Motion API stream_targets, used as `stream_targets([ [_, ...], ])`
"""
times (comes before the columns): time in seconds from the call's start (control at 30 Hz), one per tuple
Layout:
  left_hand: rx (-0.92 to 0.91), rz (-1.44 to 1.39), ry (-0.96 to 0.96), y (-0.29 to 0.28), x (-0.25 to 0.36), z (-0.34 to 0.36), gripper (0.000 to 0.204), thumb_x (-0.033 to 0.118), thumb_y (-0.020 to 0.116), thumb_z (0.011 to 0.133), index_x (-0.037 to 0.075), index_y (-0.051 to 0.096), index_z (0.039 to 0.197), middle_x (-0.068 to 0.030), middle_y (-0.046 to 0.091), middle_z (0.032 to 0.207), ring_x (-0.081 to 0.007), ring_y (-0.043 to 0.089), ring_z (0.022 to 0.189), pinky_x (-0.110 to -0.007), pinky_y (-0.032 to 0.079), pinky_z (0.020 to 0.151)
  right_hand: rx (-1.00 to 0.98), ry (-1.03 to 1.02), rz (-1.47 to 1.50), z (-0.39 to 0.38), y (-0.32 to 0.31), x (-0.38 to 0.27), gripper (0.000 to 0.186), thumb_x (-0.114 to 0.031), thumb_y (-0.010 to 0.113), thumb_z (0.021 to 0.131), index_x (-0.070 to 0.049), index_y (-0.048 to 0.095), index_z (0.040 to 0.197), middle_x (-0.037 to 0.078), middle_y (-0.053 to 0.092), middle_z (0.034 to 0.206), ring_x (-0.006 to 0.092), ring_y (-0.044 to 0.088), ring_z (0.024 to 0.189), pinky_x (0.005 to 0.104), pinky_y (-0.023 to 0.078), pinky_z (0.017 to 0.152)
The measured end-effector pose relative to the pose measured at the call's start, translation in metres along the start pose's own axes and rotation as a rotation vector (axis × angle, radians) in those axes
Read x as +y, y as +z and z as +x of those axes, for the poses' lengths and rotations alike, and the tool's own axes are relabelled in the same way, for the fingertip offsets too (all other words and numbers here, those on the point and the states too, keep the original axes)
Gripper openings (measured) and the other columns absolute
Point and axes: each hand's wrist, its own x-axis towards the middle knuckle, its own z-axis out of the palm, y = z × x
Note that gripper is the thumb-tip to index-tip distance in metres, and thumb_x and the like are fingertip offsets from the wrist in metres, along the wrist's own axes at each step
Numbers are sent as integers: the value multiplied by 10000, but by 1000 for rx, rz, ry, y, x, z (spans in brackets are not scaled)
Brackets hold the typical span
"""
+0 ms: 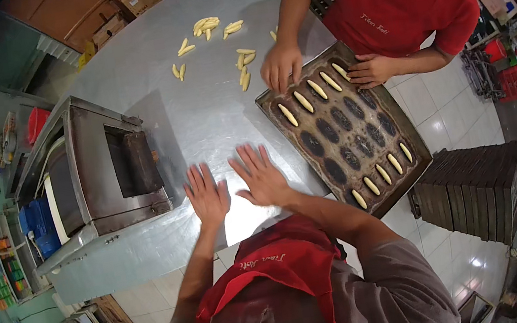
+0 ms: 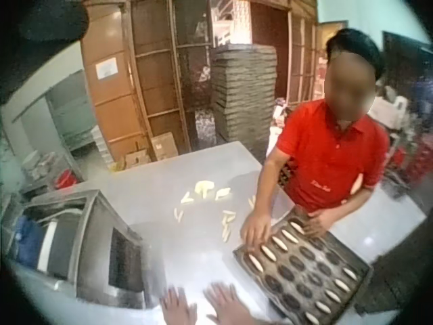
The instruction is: Cleaning a baking tray and preparing pieces of dough to be shaped and placed on it.
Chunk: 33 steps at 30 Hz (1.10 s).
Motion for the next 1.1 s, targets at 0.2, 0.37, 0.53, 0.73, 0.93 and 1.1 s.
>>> stream_targets([
  [0.2, 212, -85, 73, -7, -24, 94, 695, 332, 497, 1071, -5, 310, 1649, -322, 289, 1683, -496, 234, 1579, -632, 172, 1261, 185, 178, -23, 54, 4, 17, 918, -569, 535, 1019, 76, 278, 1619, 367, 238, 1670, 542, 193, 1567, 656, 161, 1264],
  [0.37, 8, -114, 30, -12, 4, -48, 656, 270, 530, 1051, -14, 369, 1620, -323, 342, 1657, -471, 311, 1556, -571, 205, 1274, 70, 184, 122, -39, -11, -12, 852, -469, 586, 1005, 78, 324, 1602, 332, 309, 1651, 496, 247, 1564, 565, 235, 1280],
  [0.53, 172, -273, 77, -23, -32, -108, 241, 83, 694, 946, -1, 725, 1169, -200, 719, 1245, -420, 640, 1219, -531, 460, 1096, 223, 118, 199, -83, -11, 20, 552, -61, 703, 826, 28, 597, 1360, 211, 618, 1313, 394, 563, 1293, 477, 506, 1056],
  [0.73, 133, -1048, -398, -29, 14, -61, 318, 134, 705, 1036, -12, 670, 1317, -68, 757, 1035, -107, 684, 916, -271, 535, 838, 498, 385, 458, -104, -96, 18, 177, 11, 707, 916, -4, 667, 1088, 119, 684, 1000, 254, 662, 877, 375, 549, 781],
  [0.93, -63, -1354, -202, -30, 153, 28, 285, 60, 753, 976, 25, 654, 1242, -56, 705, 1128, -145, 687, 983, -287, 563, 859, 631, 607, 262, -161, -72, 85, 398, -16, 746, 937, 40, 581, 1295, 177, 709, 1029, 200, 709, 868, 300, 563, 789],
  [1.1, -306, -1425, -10, -44, 246, 43, 393, 59, 786, 950, 2, 623, 1302, -77, 661, 1173, -128, 662, 987, -267, 571, 891, 683, 692, 715, -146, -119, 41, 516, -95, 794, 933, 14, 574, 1388, 195, 733, 1064, 237, 720, 876, 309, 569, 773],
])
